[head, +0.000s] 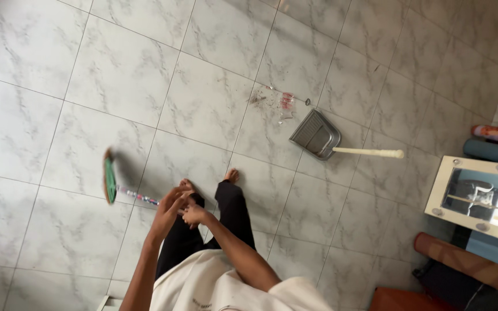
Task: The person sweeps debris from a tiled floor into a dustpan using a broom and then carries the dustpan and broom across the room.
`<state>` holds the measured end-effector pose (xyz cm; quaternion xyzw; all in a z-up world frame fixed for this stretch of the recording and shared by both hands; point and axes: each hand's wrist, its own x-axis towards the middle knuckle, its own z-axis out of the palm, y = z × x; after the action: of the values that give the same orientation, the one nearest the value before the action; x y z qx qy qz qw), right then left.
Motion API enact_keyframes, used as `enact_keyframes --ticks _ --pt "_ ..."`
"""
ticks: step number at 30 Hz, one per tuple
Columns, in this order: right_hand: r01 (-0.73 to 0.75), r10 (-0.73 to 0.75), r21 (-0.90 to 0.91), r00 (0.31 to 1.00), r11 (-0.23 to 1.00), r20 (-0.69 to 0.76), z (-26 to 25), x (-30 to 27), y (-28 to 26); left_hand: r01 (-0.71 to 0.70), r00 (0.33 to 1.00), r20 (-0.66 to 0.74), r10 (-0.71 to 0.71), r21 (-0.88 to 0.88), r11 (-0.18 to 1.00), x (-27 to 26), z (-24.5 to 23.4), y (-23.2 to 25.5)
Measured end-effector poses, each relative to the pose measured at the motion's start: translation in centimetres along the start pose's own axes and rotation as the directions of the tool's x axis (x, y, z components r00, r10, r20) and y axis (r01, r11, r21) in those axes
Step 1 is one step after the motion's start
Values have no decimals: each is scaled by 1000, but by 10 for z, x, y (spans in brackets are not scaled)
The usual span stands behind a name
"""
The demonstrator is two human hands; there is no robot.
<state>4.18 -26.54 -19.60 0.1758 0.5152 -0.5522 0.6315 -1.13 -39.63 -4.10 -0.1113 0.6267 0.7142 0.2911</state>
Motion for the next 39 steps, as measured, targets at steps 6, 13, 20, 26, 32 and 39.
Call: enact_keyframes --ticks 6,13,20,26,32,39 --pt "-77 -433 -861 840 502 -327 -86 -41 8 2 1000 17 0 -92 996 -2 -3 -4" --pt "-370 -333 -578 547 727 -768 -221 -232 53 -53 997 55 56 -51 997 22 33 18" --pt "-466 -386 -496 317 732 -867 -237 -268 43 39 997 67 -40 14 999 69 71 53" --pt "-43 -485 -556 437 830 -758 -195 -227 13 -117 991 65 118 -17 993 93 76 64" --pt "30 -640 -796 613 605 -463 -119 -107 -72 -171 985 -19 170 -175 970 124 43 78" --pt "-95 -588 -941 759 325 -280 -127 22 -220 -200 978 -94 188 -146 969 156 -34 103"
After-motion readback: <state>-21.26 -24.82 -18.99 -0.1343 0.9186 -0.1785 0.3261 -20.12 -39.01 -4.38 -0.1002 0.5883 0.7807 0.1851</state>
